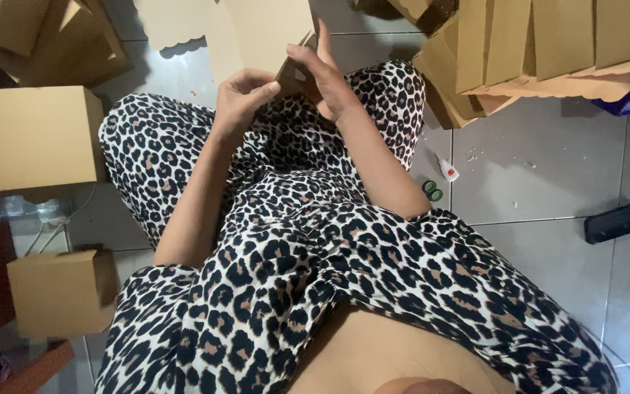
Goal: The person folds cardboard sheets to assemble boxes by hand while sitting on the floor surrounded by already assembled boxes.
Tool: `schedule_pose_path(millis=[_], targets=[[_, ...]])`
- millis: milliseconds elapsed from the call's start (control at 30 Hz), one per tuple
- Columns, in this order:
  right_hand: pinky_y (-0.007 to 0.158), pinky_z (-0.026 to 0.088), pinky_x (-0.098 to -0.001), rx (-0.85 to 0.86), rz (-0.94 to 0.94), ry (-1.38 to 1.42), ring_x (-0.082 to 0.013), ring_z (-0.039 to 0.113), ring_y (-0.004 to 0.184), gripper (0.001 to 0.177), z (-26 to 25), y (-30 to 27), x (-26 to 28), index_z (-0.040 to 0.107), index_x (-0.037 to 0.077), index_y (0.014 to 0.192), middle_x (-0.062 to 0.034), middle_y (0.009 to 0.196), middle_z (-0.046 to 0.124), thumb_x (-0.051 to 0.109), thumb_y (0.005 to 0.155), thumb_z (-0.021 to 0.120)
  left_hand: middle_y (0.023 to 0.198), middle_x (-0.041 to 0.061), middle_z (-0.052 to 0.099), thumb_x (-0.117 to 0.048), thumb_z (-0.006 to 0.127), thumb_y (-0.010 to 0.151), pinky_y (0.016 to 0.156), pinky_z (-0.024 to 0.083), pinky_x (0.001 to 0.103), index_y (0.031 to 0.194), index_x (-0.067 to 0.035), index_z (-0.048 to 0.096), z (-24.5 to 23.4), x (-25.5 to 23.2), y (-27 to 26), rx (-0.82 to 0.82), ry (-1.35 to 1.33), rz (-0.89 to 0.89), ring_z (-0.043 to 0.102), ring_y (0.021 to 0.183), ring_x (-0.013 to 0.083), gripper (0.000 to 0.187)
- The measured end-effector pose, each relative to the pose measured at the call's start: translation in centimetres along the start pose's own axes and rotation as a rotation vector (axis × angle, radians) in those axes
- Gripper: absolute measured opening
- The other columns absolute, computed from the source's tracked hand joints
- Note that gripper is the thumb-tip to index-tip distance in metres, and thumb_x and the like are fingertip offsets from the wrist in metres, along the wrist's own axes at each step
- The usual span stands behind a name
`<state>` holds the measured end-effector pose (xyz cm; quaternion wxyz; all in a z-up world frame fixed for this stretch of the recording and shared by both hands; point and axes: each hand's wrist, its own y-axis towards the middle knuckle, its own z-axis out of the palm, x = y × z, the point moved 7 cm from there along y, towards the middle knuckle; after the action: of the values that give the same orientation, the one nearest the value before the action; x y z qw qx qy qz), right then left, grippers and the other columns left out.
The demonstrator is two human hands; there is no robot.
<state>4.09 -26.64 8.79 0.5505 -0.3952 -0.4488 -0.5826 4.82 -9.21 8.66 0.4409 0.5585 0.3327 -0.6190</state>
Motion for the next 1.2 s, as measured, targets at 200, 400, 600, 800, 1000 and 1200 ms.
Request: schedule_pose_path(millis=[200,400,600,800,1000,1200], targets=[[0.129,0.027,-0.0558,0.081,-0.027,0.107,-0.0398,0.018,0.161,0.117,0.0,-0.1,-0.1,0.001,0.023,0.167,-0.0207,0.171,0.018,0.050,0.087,0.082,0.110,0.005,0.067,-0.017,0.061,0.109,0.086,0.051,0.025,0.126,0.003,0.067,1.4,-1.7,-0.2,-0.022,0.364,0.250,0.062,0.100,0.0117,0.027],[0.128,0.023,-0.0571,0.063,-0.046,0.018,-0.0405,0.014,0.160,0.124,-0.9,0.2,-1.6,-0.005,0.027,0.165,-0.0220,0.170,0.013,0.050,0.084,0.086,0.094,0.007,0.073,-0.015,0.061,0.109,0.076,0.051,0.024,0.120,0.001,0.072,1.5,-0.8,0.6,-0.144,0.464,0.220,0.062,0.086,0.0096,0.022],[0.117,0.021,-0.0589,-0.056,0.022,0.088,-0.0379,0.015,0.155,0.125,-2.4,2.1,-2.9,-0.005,0.032,0.162,-0.0197,0.166,0.015,0.053,0.077,0.085,0.091,0.003,0.076,-0.011,0.072,0.101,0.076,0.054,0.021,0.109,0.002,0.074,2.5,-0.5,2.2,-0.181,0.433,0.318,0.068,0.085,0.0075,0.015],[0.111,0.046,-0.0501,-0.078,-0.137,0.126,-0.0285,0.050,0.134,0.094,-4.0,3.8,-3.5,0.022,0.025,0.158,-0.0150,0.143,0.050,0.037,0.088,0.083,0.094,0.002,0.078,-0.011,0.077,0.098,0.078,0.057,0.023,0.107,0.000,0.075,2.9,1.2,4.0,-0.125,0.155,0.240,0.071,0.087,0.0093,0.015],[0.066,0.044,-0.0395,-0.212,-0.097,0.190,-0.0171,0.047,0.076,0.062,-9.4,8.1,-5.7,0.038,0.017,0.152,-0.0085,0.110,0.056,0.017,0.093,0.059,0.114,0.011,0.070,-0.006,0.084,0.089,0.086,0.057,0.034,0.123,-0.004,0.072,3.2,-0.9,5.5,-0.007,0.769,0.524,0.066,0.102,0.0216,0.037],[0.081,0.055,-0.0423,-0.218,-0.101,0.323,-0.0165,0.044,0.073,0.062,-9.8,13.5,-6.1,0.031,0.025,0.155,-0.0114,0.111,0.059,0.009,0.100,0.055,0.111,0.017,0.072,0.003,0.072,0.084,0.078,0.055,0.050,0.121,-0.008,0.063,-3.1,1.3,13.3,0.067,1.728,0.259,0.069,0.098,0.0342,0.039]])
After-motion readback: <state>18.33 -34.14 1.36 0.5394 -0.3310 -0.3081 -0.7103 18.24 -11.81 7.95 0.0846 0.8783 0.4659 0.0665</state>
